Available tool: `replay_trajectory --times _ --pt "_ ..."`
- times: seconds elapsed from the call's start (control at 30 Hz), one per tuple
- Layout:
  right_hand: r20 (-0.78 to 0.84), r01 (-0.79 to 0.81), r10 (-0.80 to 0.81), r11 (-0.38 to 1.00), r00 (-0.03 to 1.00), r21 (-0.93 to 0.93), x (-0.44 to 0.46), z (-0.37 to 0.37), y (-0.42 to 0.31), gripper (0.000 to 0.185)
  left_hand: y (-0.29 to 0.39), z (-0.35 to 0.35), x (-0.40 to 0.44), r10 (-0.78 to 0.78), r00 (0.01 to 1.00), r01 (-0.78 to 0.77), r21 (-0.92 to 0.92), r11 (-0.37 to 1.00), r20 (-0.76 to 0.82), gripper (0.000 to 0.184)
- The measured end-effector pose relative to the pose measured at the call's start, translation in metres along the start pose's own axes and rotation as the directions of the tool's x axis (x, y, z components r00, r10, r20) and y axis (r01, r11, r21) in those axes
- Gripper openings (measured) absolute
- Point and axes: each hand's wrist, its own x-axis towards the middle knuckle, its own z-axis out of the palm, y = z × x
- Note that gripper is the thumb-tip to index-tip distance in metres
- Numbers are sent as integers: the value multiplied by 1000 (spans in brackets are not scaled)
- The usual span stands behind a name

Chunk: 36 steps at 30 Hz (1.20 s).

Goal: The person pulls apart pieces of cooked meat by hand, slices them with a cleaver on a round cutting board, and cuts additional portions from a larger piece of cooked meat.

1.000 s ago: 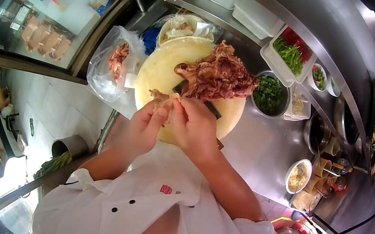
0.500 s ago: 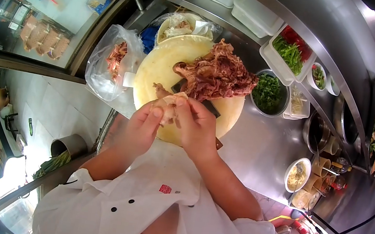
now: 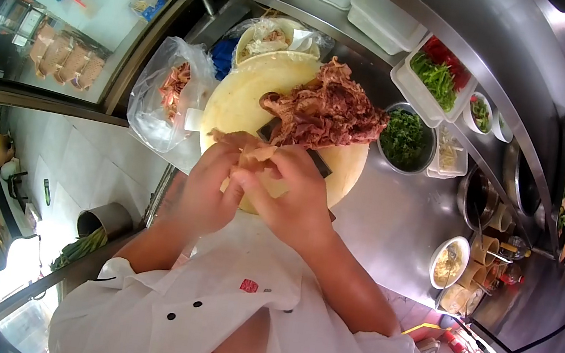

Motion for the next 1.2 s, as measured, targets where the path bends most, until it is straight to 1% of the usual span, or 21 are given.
replay_trajectory --times 0.03,0.07,0.13,0.17,0.23,0.27,0.33,0.37,0.43,0.47,0.53,0.57,0.6,0.67,0.73,0.77,0.87,0.97,1.07,1.17,1.2 --pt "32 55 -52 993 998 -109 2 -2 -5 32 4 -2 4 53 999 -53 21 998 8 22" --pt "33 37 -33 992 999 -123 3 -4 -5 31 6 -4 5 106 994 -106 43 993 17 24" --pt "36 3 3 989 999 -150 3 -6 -5 29 8 -6 6 125 992 -127 108 986 23 23" --pt "33 -44 46 998 998 -54 4 -4 -6 27 8 -6 5 133 991 -136 141 981 26 22" --pt "43 -136 131 981 990 138 4 0 -10 23 6 -2 -2 98 995 -97 136 986 2 24" --pt "45 -134 130 986 990 100 5 0 -10 22 5 0 -5 81 997 -79 133 988 -10 25" --pt "46 -132 130 991 990 25 7 -1 -10 19 4 3 -9 -24 999 26 91 995 -25 26" --pt "28 -84 84 996 996 6 7 0 -7 18 4 3 -10 -77 997 79 69 995 -31 26" --pt "-1 10 -10 999 1000 -36 6 6 -1 18 5 4 -11 -93 996 94 39 995 -10 29" --pt "-41 26 -29 998 999 -60 6 9 -2 17 5 3 -11 -100 995 100 25 995 -1 30" --pt "-118 58 -71 992 990 -111 6 19 -4 16 9 5 -11 -187 982 186 -62 981 -11 30" --pt "-131 87 -106 986 986 -142 7 21 -4 16 11 6 -10 -229 973 226 -105 968 -16 31" --pt "-144 116 -141 978 979 -173 9 23 -2 15 11 9 -10 -289 957 279 -269 922 1 29" --pt "-158 194 -238 948 958 -252 13 23 0 15 7 17 -11 -390 918 356 -566 743 65 27" --pt "-151 288 -355 894 923 -343 17 21 3 14 -3 21 -11 -323 944 249 -789 561 68 22" --pt "-139 316 -383 881 913 -351 18 19 4 15 -7 21 -9 -290 955 193 -874 447 63 19" --pt "-98 397 -462 837 881 -378 19 16 7 18 -10 15 1 -416 891 297 -927 230 182 15" --pt "-70 457 -523 795 849 -398 23 17 10 20 -14 13 7 -416 885 293 -944 151 208 13" --pt "-104 451 -530 796 842 -404 23 20 13 20 -13 18 8 -502 848 293 -940 176 171 12" --pt "-159 411 -514 806 843 -426 24 27 13 19 -14 27 7 -498 863 223 -952 210 92 14" --pt "-172 392 -503 809 847 -438 24 27 14 18 -12 27 9 -523 846 241 -950 197 106 15"
